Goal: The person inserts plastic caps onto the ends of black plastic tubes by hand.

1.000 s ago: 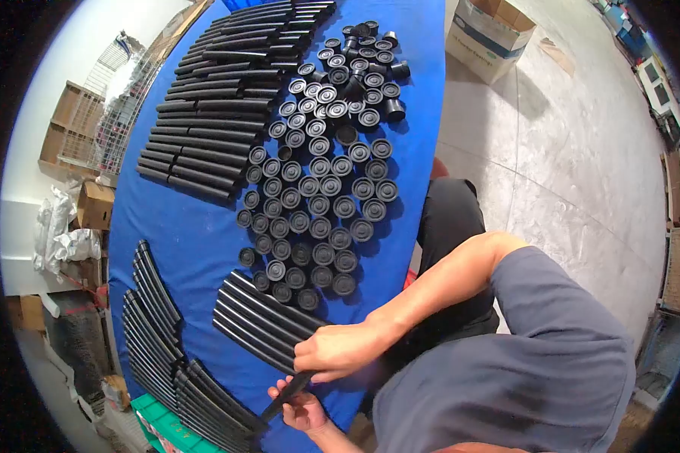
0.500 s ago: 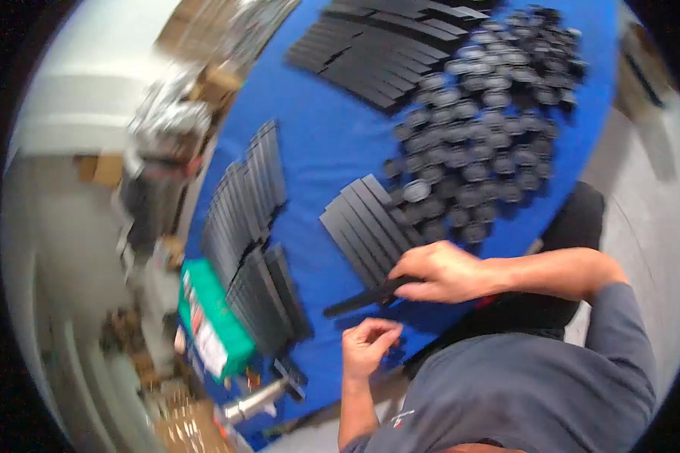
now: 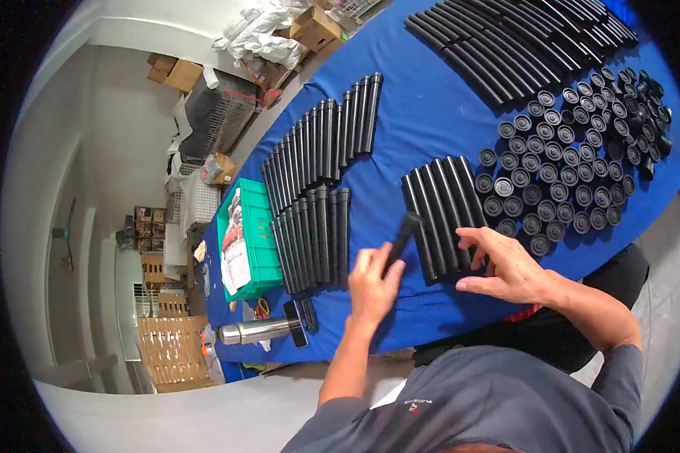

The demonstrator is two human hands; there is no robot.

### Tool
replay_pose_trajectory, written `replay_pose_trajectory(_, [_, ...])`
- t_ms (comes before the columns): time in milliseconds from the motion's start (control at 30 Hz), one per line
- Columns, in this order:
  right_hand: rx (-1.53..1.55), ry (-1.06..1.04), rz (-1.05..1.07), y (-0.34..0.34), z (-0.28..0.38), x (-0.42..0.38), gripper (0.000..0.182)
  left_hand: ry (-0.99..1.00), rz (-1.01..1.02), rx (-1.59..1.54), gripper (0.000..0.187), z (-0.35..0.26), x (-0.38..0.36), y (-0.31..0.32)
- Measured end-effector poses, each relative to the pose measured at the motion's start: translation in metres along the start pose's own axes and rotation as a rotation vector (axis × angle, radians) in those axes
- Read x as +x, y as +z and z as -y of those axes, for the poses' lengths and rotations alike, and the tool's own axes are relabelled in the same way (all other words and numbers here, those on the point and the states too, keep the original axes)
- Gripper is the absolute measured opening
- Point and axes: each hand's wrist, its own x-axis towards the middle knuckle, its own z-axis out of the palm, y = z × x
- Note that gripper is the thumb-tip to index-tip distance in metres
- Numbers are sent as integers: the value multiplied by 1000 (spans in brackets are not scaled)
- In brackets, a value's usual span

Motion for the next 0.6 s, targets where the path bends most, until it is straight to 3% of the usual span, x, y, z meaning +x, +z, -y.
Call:
replay_pose_trajectory(233, [-16,-32,55,11,-5,-6,60,-199,27,438,37,77,55,28])
replay_pose_trajectory(400, [-28,-35,61,9,-5,-7,55,-249,72,521,30,95,77,35])
replay_pose_trajectory(600, [-25,-23,69,8,-4,-8,50,-238,63,540,38,92,80,33])
